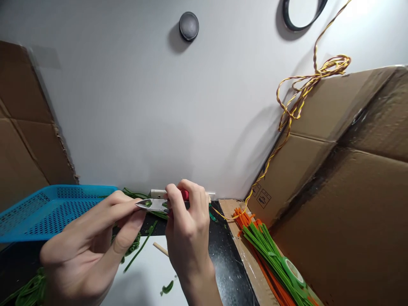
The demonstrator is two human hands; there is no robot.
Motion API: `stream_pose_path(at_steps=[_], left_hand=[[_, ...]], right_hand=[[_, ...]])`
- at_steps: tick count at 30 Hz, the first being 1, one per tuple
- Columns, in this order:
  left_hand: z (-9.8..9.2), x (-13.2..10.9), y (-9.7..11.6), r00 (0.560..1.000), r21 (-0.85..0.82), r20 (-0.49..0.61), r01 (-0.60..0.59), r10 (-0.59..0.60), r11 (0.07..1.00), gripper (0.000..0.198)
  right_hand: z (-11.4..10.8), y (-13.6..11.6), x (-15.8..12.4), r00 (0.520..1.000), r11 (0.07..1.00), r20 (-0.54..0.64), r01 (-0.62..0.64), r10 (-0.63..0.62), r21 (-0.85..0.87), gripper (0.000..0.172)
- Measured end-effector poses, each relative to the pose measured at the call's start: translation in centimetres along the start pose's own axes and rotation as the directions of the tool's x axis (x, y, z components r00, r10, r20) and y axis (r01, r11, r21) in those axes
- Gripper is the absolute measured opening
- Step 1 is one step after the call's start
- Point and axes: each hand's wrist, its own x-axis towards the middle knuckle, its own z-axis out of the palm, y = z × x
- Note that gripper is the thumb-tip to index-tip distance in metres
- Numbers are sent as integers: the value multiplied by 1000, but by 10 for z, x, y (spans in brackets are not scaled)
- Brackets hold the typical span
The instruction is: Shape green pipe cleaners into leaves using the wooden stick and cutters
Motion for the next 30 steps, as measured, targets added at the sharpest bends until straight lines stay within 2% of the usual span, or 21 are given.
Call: stream_pose_path(at_steps=[6,9,12,16,20,25,30], left_hand=[[-1,2,3,999,67,-18,-45,46,997,28],[1,1,2,995,171,-38,-89,97,981,26],[1,0,2,992,246,-45,-101,115,964,26],[0,0,3,999,116,-37,-18,23,993,26],[-1,-1,2,995,-10,35,91,-90,996,31],[-1,-2,0,986,-53,100,137,-131,989,33],[-2,-1,0,989,-34,97,115,-111,993,32]], right_hand=[[-1,-5,0,992,977,106,-92,73,192,34],[-1,-8,0,980,942,165,-155,109,299,41],[0,-10,1,978,928,177,-162,107,337,46],[1,-8,0,988,955,128,-119,86,273,42],[0,-2,-1,995,974,62,-86,75,210,53],[-1,0,-2,995,974,50,-91,82,210,63],[-1,-1,-2,995,967,57,-92,81,237,62]])
